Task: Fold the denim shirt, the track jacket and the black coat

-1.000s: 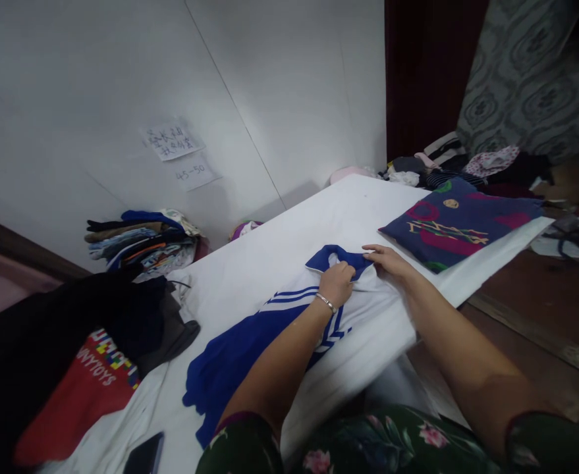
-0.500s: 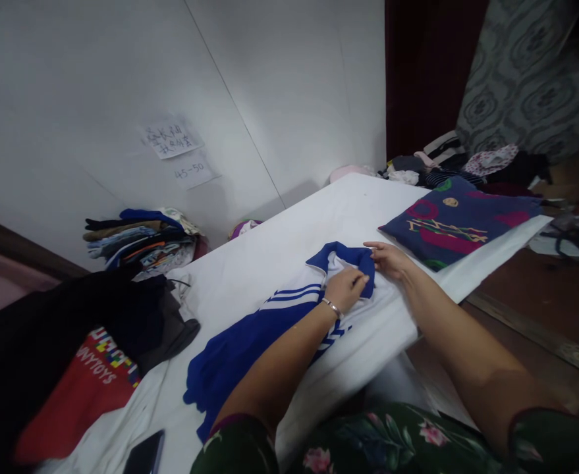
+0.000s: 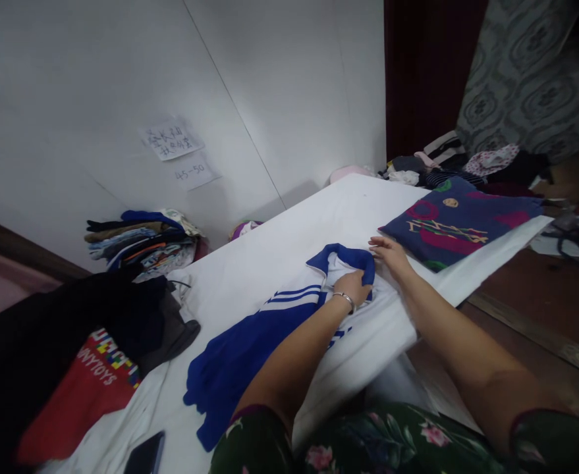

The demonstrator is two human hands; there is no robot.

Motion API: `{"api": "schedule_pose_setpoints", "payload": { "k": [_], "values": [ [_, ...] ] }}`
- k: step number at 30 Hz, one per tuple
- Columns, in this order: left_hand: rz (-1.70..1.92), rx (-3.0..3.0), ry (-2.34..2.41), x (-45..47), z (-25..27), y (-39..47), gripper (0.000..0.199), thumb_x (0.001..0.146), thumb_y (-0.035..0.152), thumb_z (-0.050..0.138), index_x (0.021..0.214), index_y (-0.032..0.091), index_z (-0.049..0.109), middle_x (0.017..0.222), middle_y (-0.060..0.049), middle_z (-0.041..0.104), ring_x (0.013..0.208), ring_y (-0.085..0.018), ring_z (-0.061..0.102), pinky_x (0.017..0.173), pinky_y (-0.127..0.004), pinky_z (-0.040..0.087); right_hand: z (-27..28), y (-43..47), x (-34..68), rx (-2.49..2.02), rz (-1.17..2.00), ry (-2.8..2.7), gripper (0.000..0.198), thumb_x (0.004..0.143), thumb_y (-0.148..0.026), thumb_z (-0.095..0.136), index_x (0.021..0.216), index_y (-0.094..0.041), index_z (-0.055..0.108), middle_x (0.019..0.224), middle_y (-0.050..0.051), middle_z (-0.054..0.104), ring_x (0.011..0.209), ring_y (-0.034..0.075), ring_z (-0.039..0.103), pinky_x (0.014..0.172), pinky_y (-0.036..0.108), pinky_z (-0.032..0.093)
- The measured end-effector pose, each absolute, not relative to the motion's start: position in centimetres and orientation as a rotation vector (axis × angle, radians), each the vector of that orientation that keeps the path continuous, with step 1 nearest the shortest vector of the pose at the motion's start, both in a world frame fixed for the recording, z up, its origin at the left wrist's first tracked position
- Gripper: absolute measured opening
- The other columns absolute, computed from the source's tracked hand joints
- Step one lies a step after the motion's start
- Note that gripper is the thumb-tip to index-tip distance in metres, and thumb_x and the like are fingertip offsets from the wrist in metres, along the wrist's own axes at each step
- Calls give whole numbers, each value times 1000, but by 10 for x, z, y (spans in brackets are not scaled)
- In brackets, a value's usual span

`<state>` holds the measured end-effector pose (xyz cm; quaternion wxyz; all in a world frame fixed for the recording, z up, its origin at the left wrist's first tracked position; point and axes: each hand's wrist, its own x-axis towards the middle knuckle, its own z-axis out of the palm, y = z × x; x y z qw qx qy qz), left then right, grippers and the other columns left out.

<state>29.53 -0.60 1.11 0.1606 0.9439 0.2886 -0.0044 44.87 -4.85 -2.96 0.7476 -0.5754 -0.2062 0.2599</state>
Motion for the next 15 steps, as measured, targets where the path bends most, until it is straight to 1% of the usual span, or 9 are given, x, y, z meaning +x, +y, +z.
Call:
{"api": "schedule_pose_setpoints", "payload": {
  "k": [2, 4, 6, 8, 9, 12, 15],
  "values": [
    [-23, 2688, 774, 296, 10, -2, 33, 83, 51, 53, 95, 21, 63, 97, -8, 69, 93, -25, 63, 77, -34, 47, -33, -49, 449, -1368, 468, -574, 30, 63, -28, 67, 92, -20, 66, 96, 5, 66, 83, 18, 59, 72, 30, 47],
    [60, 2669, 784, 296, 12, 7, 37, 87, 54, 45, 92, 22, 64, 96, -7, 69, 91, -22, 63, 77, -32, 47, -35, -50, 448, -1542, 349, -708, 29, 66, -34, 65, 91, -19, 68, 94, 5, 66, 81, 19, 58, 76, 33, 46],
    [195, 2693, 830, 296, 18, 21, 32, 90, 46, 43, 93, 22, 64, 99, -6, 67, 93, -20, 61, 81, -31, 46, -35, -52, 446, -1703, 195, -821, 29, 70, -39, 63, 90, -19, 69, 93, 6, 65, 78, 19, 57, 77, 34, 44],
    [329, 2757, 880, 297, 24, 38, 23, 90, 34, 47, 99, 21, 63, 106, -6, 65, 101, -20, 58, 88, -33, 44, -32, -54, 443, -1805, 66, -877, 28, 75, -43, 59, 88, -20, 69, 93, 6, 64, 77, 19, 56, 76, 33, 43],
    [372, 2790, 896, 298, 27, 47, 21, 88, 28, 49, 103, 21, 62, 110, -7, 63, 106, -21, 55, 92, -34, 42, -30, -56, 441, -1847, 31, -885, 27, 77, -43, 57, 85, -20, 69, 91, 5, 64, 75, 18, 56, 75, 33, 43],
    [361, 2876, 864, 305, 30, 69, 31, 85, 17, 50, 114, 23, 58, 125, -7, 57, 119, -22, 46, 101, -38, 36, -23, -58, 437, -1964, 19, -924, 27, 81, -42, 53, 82, -22, 69, 88, 4, 64, 75, 17, 56, 70, 30, 41],
    [262, 2972, 753, 317, 24, 84, 43, 82, 13, 51, 123, 27, 53, 139, -5, 46, 131, -23, 34, 105, -43, 30, -20, -57, 433, -2059, 70, -1027, 27, 80, -43, 56, 90, -23, 69, 93, 4, 65, 83, 19, 57, 70, 29, 41]
  ]
}}
